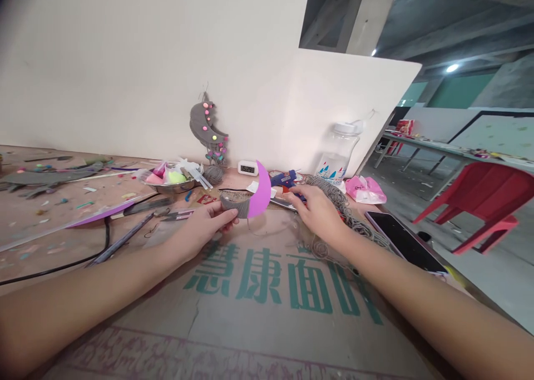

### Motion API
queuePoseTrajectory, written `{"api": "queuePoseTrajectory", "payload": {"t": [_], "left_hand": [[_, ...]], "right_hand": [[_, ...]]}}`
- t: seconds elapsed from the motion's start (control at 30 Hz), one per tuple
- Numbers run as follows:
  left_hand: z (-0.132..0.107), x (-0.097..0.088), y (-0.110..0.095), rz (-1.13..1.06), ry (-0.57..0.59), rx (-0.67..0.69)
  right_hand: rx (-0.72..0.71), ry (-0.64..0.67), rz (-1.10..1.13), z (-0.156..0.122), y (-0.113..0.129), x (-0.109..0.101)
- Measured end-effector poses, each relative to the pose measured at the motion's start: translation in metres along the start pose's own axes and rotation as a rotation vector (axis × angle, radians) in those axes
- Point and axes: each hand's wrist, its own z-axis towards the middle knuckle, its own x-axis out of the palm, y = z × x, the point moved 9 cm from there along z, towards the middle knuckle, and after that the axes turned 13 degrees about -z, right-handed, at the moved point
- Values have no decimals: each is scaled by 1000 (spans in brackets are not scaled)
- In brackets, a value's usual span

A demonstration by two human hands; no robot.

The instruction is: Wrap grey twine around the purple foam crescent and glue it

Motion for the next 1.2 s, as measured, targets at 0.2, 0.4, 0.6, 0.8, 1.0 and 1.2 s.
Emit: {"api": "queuePoseTrajectory", "payload": {"t": [0.2, 0.4, 0.6, 0.8, 1.0, 1.2], "left_hand": [[0, 2, 1, -59, 15, -11], [1, -2, 3, -105, -11, 18], [1, 0, 0, 8, -9, 16], [-4, 3, -4, 151, 24, 1], [-6, 11, -3, 126, 102, -16], [-7, 21, -3, 28, 197, -26]], "right_hand": [[-116, 230, 78, -26, 55, 22], [-312, 231, -42, -39, 104, 26], [-621, 114, -392, -50, 146, 13], [-573, -149, -310, -29, 140, -27], [-306, -14, -77, -1, 93, -36], [-166, 111, 101, 6, 57, -27]]}}
